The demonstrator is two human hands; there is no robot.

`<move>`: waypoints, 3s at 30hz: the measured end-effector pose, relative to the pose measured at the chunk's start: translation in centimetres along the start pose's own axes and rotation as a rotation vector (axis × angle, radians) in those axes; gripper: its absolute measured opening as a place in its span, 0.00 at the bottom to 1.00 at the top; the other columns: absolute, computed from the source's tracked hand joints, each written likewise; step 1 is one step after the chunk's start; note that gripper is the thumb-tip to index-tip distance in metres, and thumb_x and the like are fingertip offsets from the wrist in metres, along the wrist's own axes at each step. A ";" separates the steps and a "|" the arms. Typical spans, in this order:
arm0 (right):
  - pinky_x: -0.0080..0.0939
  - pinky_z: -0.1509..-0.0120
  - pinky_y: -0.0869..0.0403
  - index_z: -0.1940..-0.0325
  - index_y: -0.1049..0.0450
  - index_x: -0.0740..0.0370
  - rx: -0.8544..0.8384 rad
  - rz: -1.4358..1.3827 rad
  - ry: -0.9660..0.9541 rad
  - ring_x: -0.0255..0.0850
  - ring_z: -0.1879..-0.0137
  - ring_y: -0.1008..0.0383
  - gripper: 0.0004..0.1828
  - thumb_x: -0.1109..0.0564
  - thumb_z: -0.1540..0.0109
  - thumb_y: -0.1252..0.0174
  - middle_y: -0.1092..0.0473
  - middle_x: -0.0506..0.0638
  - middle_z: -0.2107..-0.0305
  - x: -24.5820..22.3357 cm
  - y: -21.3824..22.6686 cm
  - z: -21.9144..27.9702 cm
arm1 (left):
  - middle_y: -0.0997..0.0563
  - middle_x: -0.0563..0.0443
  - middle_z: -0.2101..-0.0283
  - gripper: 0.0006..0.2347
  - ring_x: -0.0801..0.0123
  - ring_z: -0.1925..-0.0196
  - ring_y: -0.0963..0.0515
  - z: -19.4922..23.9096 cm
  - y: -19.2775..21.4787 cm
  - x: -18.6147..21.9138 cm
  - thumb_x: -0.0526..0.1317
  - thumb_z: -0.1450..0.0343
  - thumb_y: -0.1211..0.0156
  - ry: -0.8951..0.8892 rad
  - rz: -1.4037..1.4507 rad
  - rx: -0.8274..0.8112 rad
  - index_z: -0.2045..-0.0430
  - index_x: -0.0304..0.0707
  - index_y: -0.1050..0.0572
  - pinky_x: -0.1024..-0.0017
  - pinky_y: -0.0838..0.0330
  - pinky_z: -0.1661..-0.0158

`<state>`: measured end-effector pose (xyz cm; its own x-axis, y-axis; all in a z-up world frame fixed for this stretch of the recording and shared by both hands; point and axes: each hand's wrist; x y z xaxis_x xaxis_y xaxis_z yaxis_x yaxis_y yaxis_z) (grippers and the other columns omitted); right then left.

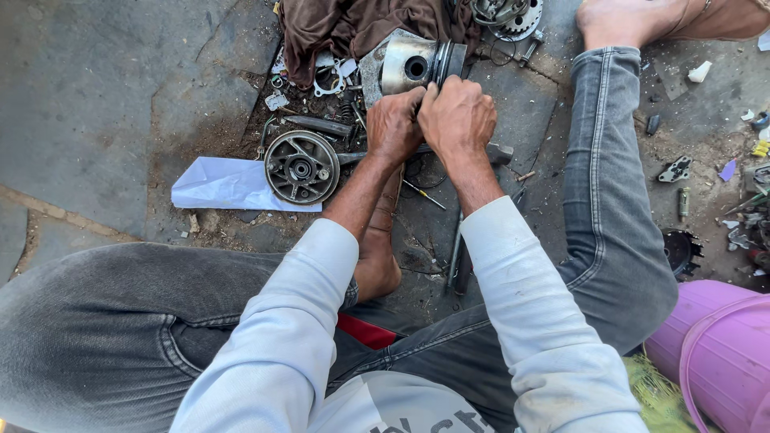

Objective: The person is sitting on the ground and using a screwdriver to pry and remove rings from a metal engine piston. They rotate the piston and use the tool to carefully lift the rings off the grooves.

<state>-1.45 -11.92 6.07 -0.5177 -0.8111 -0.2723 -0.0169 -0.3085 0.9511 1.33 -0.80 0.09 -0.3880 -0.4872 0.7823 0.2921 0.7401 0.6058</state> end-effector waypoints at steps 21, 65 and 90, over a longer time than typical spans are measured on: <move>0.57 0.60 0.27 0.67 0.27 0.65 0.136 -0.109 0.345 0.56 0.65 0.24 0.14 0.53 0.33 0.39 0.28 0.58 0.70 3.6 -1.5 -0.1 | 0.20 0.45 0.72 0.07 0.50 0.69 0.18 0.9 -1.8 -0.8 0.36 0.34 0.34 -0.081 0.006 0.048 0.69 0.40 0.28 0.55 0.26 0.69; 0.49 0.63 0.27 0.69 0.31 0.64 0.229 -0.157 0.785 0.50 0.68 0.28 0.12 0.60 0.35 0.36 0.33 0.54 0.71 7.1 -0.4 -2.1 | 0.25 0.40 0.50 0.48 0.46 0.46 0.24 -7.3 0.8 -1.4 0.50 0.49 0.18 -0.140 -0.459 -0.317 0.34 0.43 0.42 0.54 0.30 0.49; 0.53 0.63 0.26 0.63 0.28 0.63 0.111 0.018 0.622 0.54 0.65 0.23 0.15 0.49 0.34 0.37 0.29 0.57 0.67 5.9 -0.1 -4.1 | 0.24 0.36 0.48 0.48 0.44 0.45 0.24 -9.1 1.9 -2.0 0.54 0.50 0.17 0.056 -0.384 -0.344 0.37 0.39 0.41 0.54 0.31 0.44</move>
<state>-1.04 -18.74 3.74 0.0752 -0.9633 -0.2579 -0.1189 -0.2654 0.9568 10.63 -2.67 0.96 -0.4795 -0.7247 0.4948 0.4119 0.3121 0.8561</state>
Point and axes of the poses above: each hand's wrist, its own z-axis away from the middle knuckle, its own y-axis out of the back of the hand, x = y × z
